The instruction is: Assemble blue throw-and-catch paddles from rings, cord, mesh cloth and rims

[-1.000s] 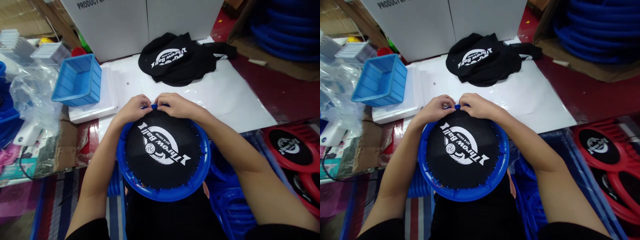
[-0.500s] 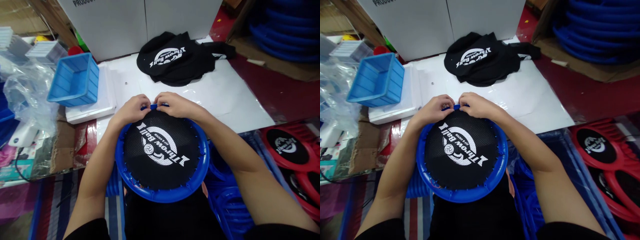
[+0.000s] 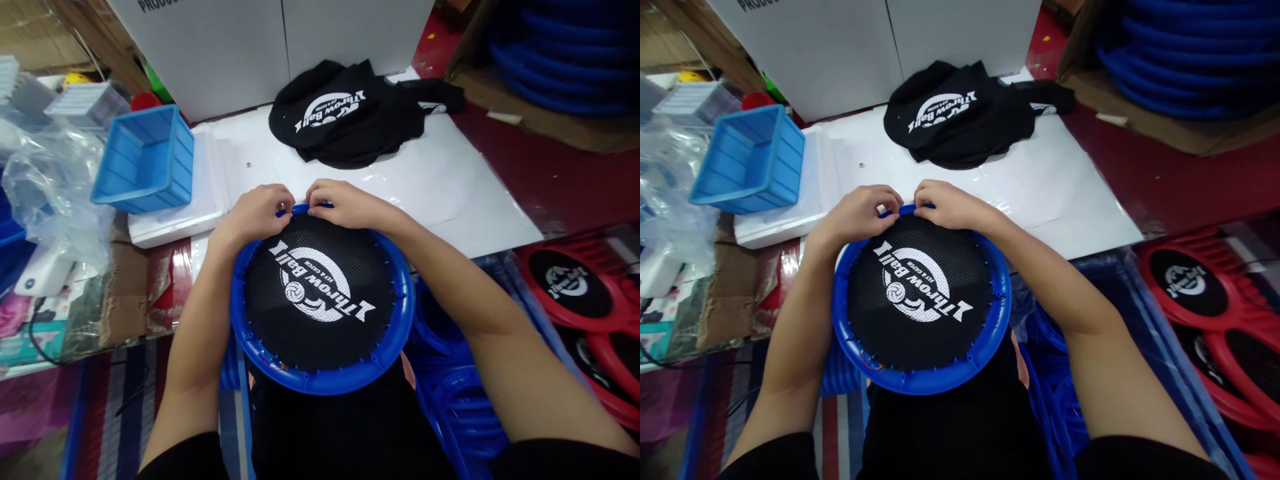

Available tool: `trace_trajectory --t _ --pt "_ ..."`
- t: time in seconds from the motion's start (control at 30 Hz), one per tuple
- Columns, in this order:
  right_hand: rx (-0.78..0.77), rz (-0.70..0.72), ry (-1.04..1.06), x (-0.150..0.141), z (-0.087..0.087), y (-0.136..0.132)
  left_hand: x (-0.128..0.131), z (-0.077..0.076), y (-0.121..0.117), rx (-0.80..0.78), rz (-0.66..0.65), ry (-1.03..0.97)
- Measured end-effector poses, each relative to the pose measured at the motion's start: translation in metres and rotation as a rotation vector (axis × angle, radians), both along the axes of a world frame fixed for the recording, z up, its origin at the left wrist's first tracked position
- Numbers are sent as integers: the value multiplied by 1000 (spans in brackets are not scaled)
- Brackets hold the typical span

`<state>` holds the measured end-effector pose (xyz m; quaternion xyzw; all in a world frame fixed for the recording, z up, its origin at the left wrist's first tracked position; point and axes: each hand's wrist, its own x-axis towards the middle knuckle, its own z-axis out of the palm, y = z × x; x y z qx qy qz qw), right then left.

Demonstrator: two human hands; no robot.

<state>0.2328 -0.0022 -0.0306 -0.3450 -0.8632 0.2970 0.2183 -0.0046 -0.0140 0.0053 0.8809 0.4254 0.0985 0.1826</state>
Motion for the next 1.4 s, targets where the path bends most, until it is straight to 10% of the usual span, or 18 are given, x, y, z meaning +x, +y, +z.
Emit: trace_trajectory --t 0.33,0.6,0.8,1.27,1.4 --pt "-33 13 5 0 2 3 10 0 -2 23 120 146" --pt "-39 -37 79 6 7 0 -6 3 -22 41 -73 -239" --pt "24 100 165 18 14 -4 -2 -12 -29 16 -194 -114" --pt "149 58 -8 23 -6 3 -2 -13 -18 125 137 70" --pt "144 -42 -11 21 -6 5 -12 2 -48 74 185 24"
